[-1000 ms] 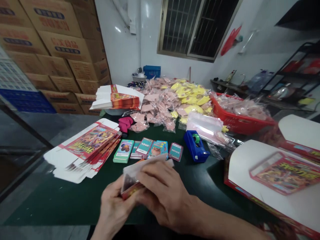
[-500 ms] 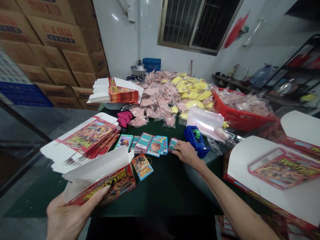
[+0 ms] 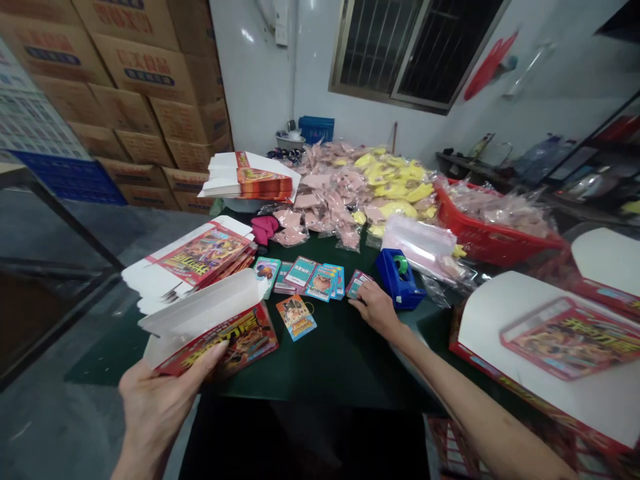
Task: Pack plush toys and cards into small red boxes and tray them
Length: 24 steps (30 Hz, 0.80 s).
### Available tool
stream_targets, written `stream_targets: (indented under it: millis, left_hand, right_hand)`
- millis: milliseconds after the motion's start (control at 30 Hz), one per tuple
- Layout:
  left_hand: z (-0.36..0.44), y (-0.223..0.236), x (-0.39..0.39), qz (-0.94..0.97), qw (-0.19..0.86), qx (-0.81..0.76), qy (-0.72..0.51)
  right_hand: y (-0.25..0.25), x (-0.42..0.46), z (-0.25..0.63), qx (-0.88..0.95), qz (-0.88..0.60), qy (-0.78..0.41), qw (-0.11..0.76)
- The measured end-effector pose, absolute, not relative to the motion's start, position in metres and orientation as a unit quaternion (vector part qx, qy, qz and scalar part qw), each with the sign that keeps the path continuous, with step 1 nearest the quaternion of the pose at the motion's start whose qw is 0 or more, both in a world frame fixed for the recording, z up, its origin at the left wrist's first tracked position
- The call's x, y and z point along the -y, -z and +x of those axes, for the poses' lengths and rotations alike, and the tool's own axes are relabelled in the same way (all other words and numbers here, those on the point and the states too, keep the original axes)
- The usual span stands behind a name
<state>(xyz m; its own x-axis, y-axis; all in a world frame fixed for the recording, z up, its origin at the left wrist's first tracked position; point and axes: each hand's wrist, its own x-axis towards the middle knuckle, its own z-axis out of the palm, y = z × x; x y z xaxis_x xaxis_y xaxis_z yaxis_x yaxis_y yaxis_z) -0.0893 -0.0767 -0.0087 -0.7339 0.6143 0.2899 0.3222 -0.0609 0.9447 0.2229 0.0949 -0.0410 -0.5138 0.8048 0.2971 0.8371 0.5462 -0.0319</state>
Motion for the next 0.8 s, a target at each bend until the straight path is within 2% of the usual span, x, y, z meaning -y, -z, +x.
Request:
stream_targets:
  millis: [167, 267, 400, 600, 800]
  left_hand:
    - [-0.094, 0.006, 0.079, 0.381, 0.174, -0.654, -0.629]
    - [-0.091, 0.004, 0.078, 0.389, 0.157, -0.644, -0.640]
    - [-0.088, 0.004, 0.078, 0.391, 0.128, -0.644, -0.644]
    - [-0.091, 0.006, 0.079, 0.415, 0.142, -0.641, -0.630]
    - [-0.096, 0.010, 0.074, 0.384, 0.242, -0.617, -0.643]
  right_hand:
    - [0.011, -0.093, 0.229, 0.887, -0.430, 0.066, 0.153]
    - [-0.013, -0.094, 0.210, 0.864, -0.446, 0.142, 0.188]
    - [-0.029, -0.099, 0.176, 0.891, -0.348, 0.236, 0.173]
    - [-0.005, -0.107, 0.159, 0.955, -0.253, 0.115, 0.103]
    - [0.008, -0.126, 0.170, 0.967, -0.216, 0.053, 0.123]
